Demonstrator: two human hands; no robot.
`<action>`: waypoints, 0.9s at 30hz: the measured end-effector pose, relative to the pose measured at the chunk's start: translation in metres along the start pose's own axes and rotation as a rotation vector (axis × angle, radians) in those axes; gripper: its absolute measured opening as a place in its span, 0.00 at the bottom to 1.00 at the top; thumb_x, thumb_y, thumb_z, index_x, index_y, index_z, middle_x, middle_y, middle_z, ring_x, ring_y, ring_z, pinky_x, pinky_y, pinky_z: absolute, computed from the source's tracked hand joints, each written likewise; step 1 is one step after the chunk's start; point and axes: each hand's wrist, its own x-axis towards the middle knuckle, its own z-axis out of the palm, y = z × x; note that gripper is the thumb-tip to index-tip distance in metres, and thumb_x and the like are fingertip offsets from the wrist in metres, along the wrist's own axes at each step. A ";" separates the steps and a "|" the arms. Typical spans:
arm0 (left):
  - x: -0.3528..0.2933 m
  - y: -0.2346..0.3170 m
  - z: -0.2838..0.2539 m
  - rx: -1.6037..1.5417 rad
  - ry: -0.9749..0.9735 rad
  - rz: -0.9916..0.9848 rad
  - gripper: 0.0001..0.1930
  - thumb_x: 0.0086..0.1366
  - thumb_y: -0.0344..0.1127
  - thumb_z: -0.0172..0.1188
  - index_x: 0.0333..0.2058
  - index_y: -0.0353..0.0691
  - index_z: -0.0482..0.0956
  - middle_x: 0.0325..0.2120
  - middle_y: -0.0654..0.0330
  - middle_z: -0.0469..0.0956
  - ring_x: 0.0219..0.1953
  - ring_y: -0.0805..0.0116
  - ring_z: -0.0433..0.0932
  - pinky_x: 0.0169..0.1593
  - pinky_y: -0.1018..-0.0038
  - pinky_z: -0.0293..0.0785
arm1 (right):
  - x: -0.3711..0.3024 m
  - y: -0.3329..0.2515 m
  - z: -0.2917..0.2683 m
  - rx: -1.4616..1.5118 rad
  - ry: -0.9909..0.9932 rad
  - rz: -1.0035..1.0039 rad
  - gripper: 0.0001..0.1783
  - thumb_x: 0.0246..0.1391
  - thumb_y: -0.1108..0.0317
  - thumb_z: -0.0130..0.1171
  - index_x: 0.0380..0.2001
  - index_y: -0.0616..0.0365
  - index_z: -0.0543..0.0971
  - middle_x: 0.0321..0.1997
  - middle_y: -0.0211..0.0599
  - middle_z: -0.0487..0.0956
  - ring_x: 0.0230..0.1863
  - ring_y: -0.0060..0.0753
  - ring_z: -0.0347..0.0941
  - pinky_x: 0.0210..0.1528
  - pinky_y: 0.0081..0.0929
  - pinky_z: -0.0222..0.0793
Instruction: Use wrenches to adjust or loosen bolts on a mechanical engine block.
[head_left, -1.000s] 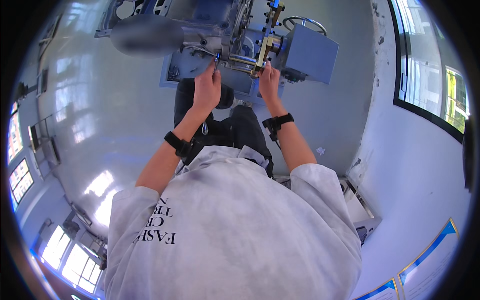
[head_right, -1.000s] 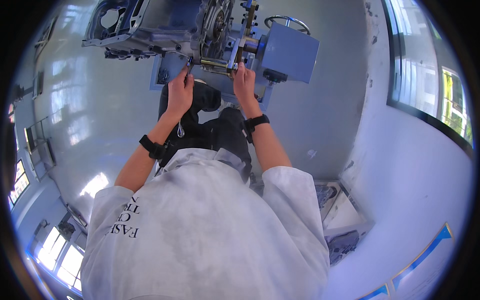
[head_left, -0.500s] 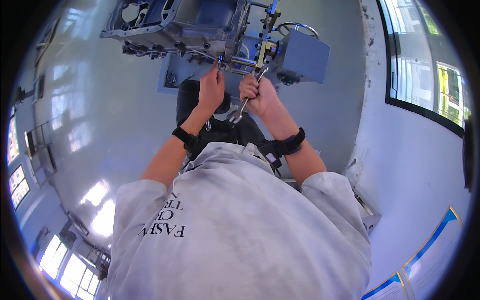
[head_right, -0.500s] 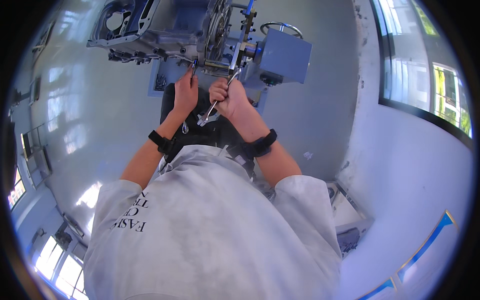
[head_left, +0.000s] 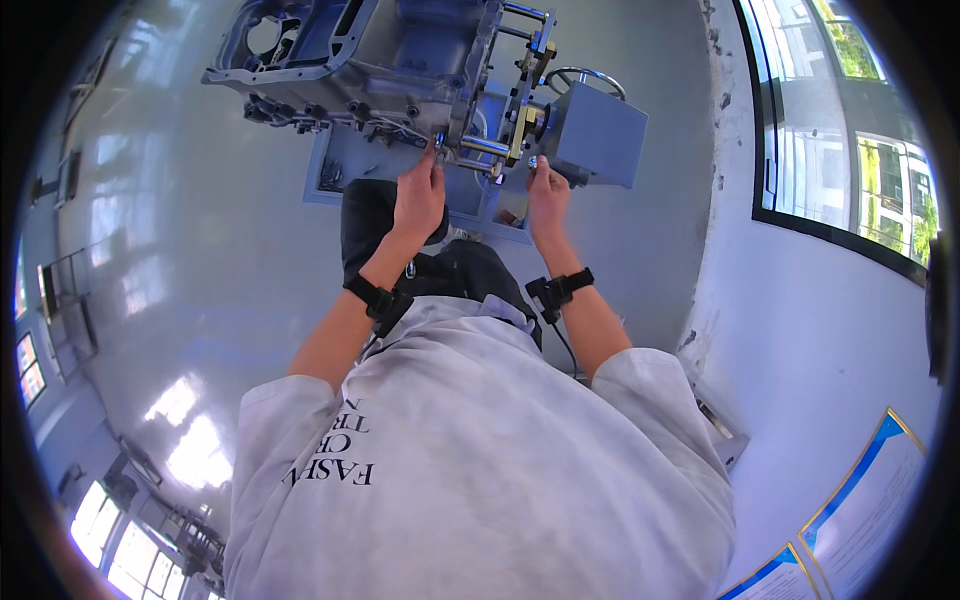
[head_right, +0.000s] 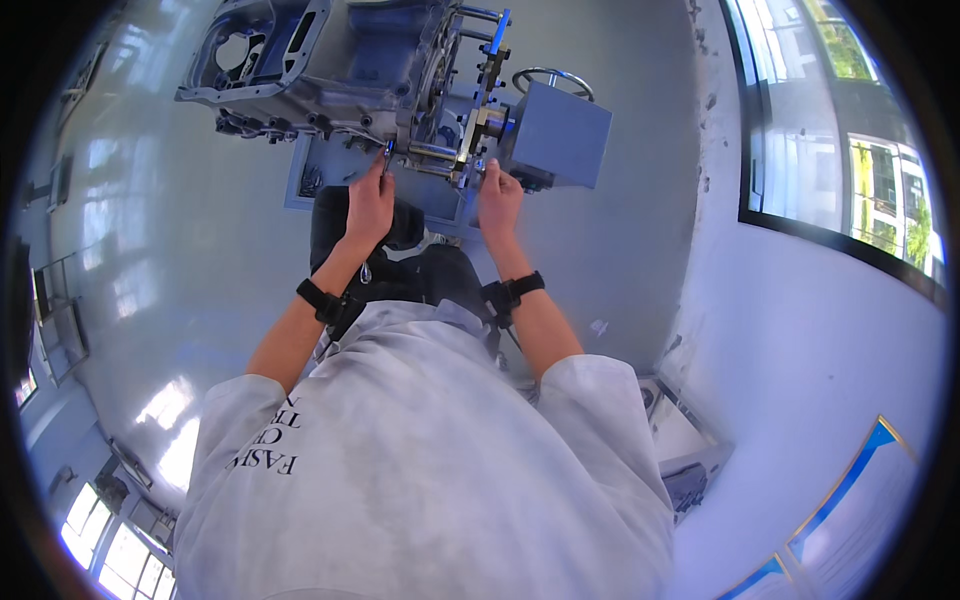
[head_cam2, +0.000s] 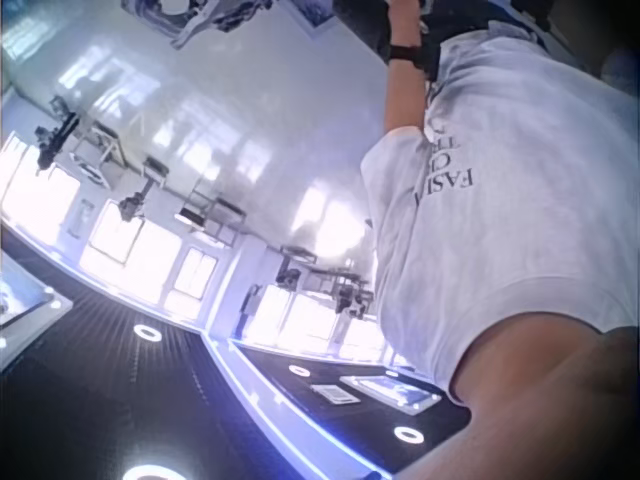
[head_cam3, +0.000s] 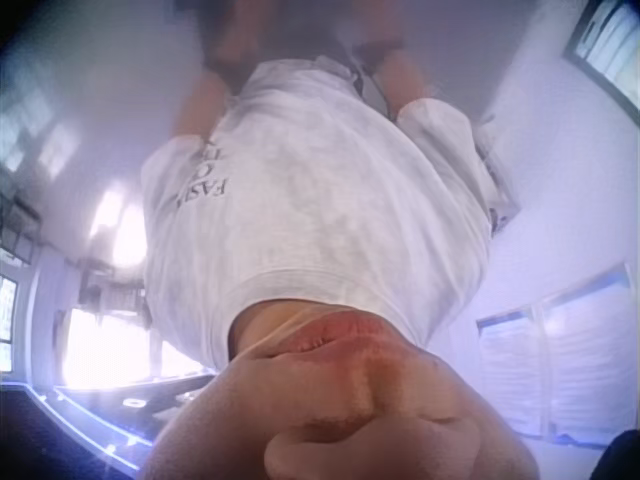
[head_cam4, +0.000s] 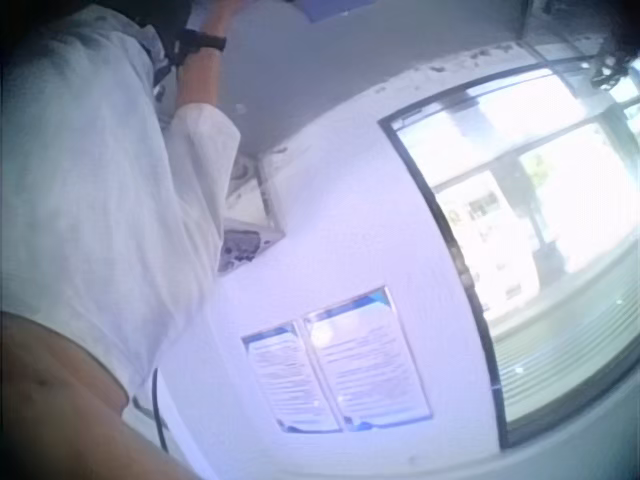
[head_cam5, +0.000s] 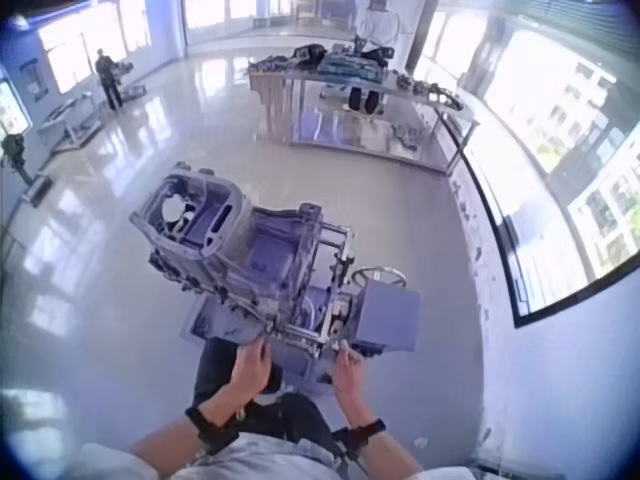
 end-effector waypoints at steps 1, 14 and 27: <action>0.000 0.000 -0.001 0.004 -0.010 0.003 0.18 0.58 0.27 0.45 0.49 0.30 0.64 0.17 0.43 0.68 0.21 0.47 0.70 0.27 0.68 0.66 | 0.000 0.005 0.005 0.004 -0.002 0.014 0.24 0.58 0.58 0.43 0.09 0.54 0.58 0.12 0.22 0.56 0.15 0.15 0.46 0.19 0.21 0.42; 0.000 0.004 -0.001 0.005 -0.029 -0.062 0.18 0.59 0.28 0.46 0.49 0.33 0.65 0.13 0.52 0.62 0.15 0.67 0.60 0.22 0.75 0.60 | 0.022 0.037 0.028 0.169 -0.046 -0.077 0.26 0.59 0.58 0.40 0.09 0.60 0.60 0.10 0.23 0.59 0.15 0.15 0.49 0.16 0.21 0.45; 0.002 0.004 -0.002 -0.002 -0.006 0.029 0.18 0.58 0.27 0.45 0.48 0.30 0.65 0.17 0.44 0.67 0.19 0.51 0.68 0.25 0.68 0.65 | -0.014 -0.029 0.018 0.380 -0.303 0.727 0.19 0.56 0.61 0.33 0.11 0.50 0.55 0.10 0.22 0.53 0.12 0.17 0.47 0.13 0.18 0.45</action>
